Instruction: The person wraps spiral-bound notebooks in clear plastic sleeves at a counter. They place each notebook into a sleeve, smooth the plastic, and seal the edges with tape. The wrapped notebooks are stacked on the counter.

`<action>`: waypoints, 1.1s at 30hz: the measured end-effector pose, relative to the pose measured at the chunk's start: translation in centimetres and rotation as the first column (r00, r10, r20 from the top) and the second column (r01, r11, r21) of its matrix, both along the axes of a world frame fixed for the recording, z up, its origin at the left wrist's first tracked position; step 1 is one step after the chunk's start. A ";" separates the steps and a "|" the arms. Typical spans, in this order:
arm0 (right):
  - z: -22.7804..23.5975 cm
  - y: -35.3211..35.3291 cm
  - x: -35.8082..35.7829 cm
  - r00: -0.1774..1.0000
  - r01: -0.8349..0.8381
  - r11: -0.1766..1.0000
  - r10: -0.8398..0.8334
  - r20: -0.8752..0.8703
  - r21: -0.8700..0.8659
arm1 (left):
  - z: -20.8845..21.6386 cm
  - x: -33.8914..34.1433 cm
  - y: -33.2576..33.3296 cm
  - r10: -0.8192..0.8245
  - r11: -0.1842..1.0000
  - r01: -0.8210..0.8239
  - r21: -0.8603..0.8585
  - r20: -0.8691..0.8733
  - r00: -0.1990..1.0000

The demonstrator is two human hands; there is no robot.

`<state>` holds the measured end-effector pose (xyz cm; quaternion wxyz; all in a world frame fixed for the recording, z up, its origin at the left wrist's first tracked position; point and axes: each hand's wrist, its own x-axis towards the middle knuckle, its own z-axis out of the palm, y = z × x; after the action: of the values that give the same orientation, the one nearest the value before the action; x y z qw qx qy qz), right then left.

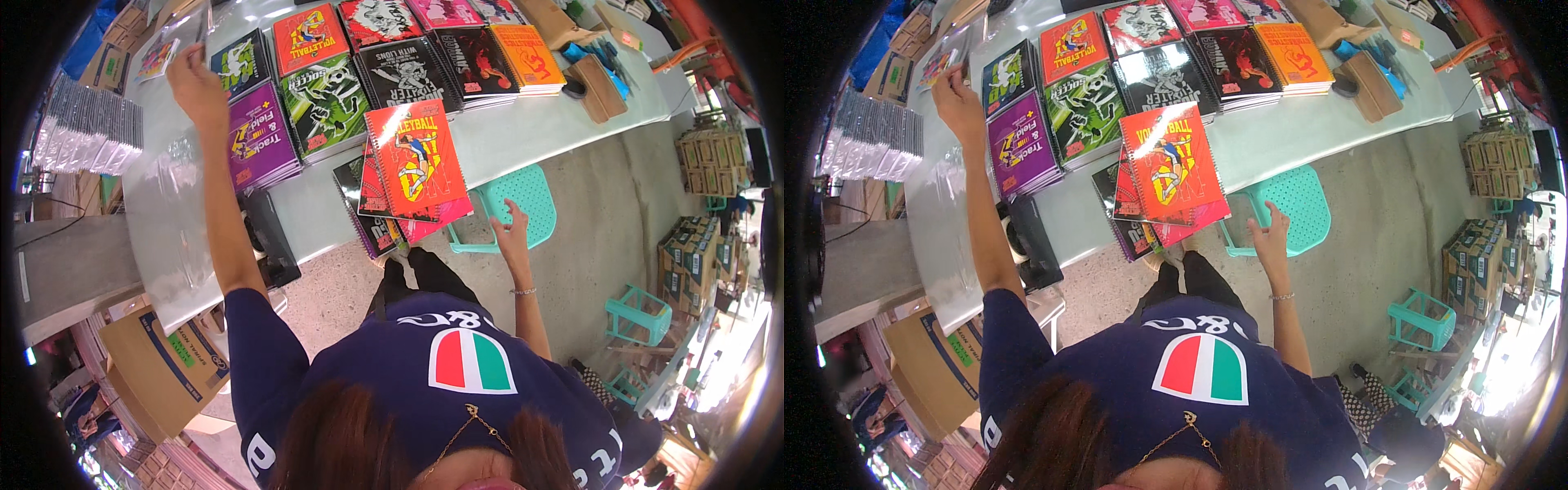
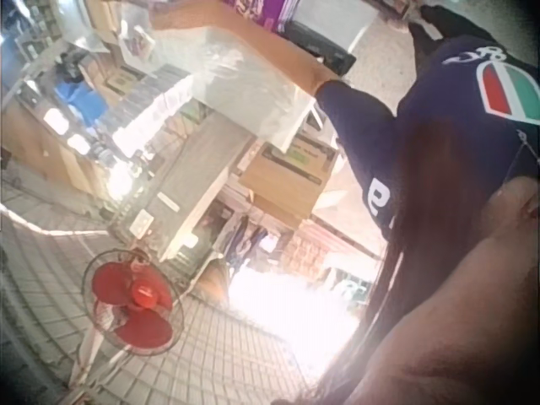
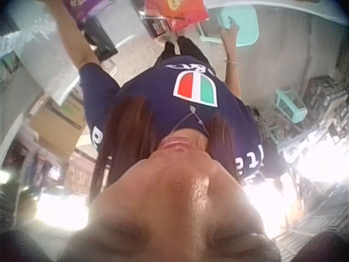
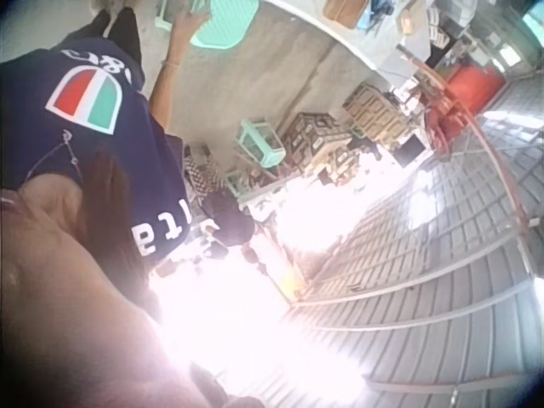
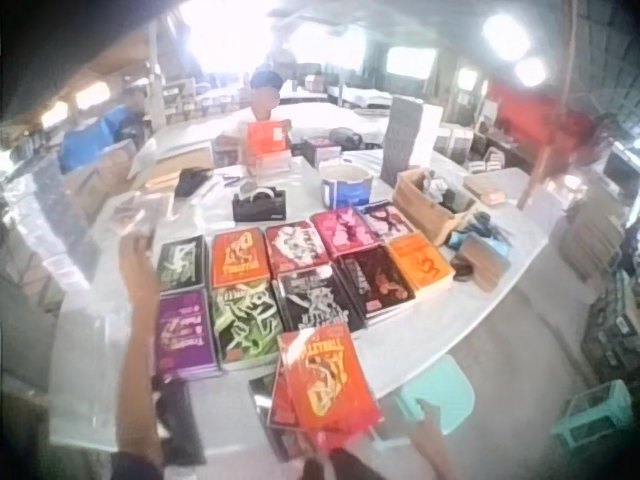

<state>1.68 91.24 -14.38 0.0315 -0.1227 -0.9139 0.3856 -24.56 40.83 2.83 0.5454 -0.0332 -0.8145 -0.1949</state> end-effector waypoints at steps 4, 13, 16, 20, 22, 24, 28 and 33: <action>1.5 -0.8 -5.0 0.995 0.021 0.995 -0.011 0.103 -0.096 | 1.4 10.8 11.9 -0.184 0.981 0.160 0.106 0.288 0.940; -1.0 -7.2 -13.0 0.922 -0.381 0.906 0.357 -0.152 -0.185 | -16.8 20.9 19.0 -0.264 0.842 -0.313 0.439 0.842 0.470; 1.0 -7.1 -12.6 0.919 -0.377 0.843 0.392 -0.042 -0.383 | -17.5 20.8 19.0 -0.360 0.766 -0.395 0.506 0.848 0.388; 2.2 -7.1 -11.2 0.899 -0.160 0.647 0.408 0.161 -0.746 | -16.8 20.6 17.9 -0.606 0.419 -0.457 0.785 0.616 0.502; 1.3 -7.8 -9.9 0.887 -0.081 0.549 0.420 0.192 -0.832 | -18.5 20.3 16.5 -0.788 0.153 -0.465 0.872 0.391 0.475; 1.8 -8.9 -8.6 0.878 0.043 0.435 0.413 0.241 -0.899 | -15.7 20.4 16.4 -0.896 0.032 -0.500 0.865 0.246 0.369; 2.6 -9.3 -6.7 0.879 0.112 0.346 0.403 0.256 -0.932 | -13.1 21.7 16.1 -0.944 -0.195 -0.427 0.883 -0.051 0.327; 4.4 -10.2 -4.3 0.902 0.240 0.304 0.282 0.328 -0.922 | -10.0 22.3 14.6 -0.976 -0.032 -0.392 0.919 0.056 0.211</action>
<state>-2.60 81.02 -10.02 -0.2553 -0.1868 -0.4911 0.8116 -2.24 55.47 -7.21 -0.2364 0.1704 -0.5185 -0.8039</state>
